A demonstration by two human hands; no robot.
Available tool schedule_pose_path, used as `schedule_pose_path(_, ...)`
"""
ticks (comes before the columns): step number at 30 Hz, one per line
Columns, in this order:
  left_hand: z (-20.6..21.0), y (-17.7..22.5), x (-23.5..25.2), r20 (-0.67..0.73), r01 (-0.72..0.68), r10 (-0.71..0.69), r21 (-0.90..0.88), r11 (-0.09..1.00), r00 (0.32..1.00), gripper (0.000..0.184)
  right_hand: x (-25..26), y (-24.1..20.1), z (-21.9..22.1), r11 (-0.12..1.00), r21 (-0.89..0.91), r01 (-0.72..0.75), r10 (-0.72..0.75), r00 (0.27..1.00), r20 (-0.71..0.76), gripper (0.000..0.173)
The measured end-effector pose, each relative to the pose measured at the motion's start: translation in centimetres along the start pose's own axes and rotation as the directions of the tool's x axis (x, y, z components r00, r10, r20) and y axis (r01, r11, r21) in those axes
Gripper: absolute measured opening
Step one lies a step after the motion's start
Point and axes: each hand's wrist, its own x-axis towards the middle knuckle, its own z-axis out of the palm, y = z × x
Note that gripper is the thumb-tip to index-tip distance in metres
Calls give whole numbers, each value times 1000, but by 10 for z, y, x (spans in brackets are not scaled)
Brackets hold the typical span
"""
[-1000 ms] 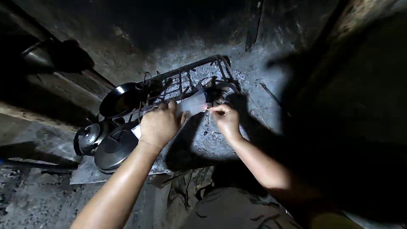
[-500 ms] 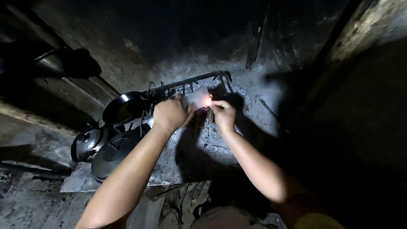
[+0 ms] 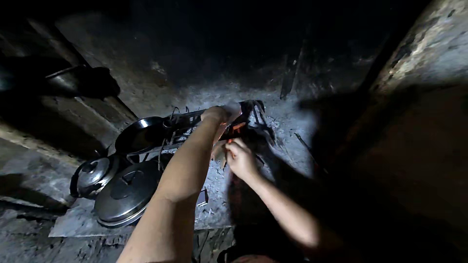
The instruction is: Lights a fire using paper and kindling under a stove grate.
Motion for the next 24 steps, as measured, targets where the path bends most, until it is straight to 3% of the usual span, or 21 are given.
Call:
schedule_pose_path(3,9,3,11,28,-50,51,-28,998,998,59,4,-2,-4,973,-230,14,43,969,243,26)
schedule_pose_path(8,18,4,15,37,-140,141,-26,990,989,44,21,-2,-19,914,-370,168,3,908,419,28)
schedule_pose_path(15,21,-3,14,19,-123,125,-101,987,992,47,47,-1,-20,897,-363,253,-20,843,538,44)
schedule_pose_path(19,24,-3,16,32,-46,48,-57,997,998,50,52,-4,-16,923,-307,232,-32,842,538,37)
schedule_pose_path(24,21,4,6,98,-19,12,78,997,995,53,49,-20,-14,958,-271,98,57,857,512,28)
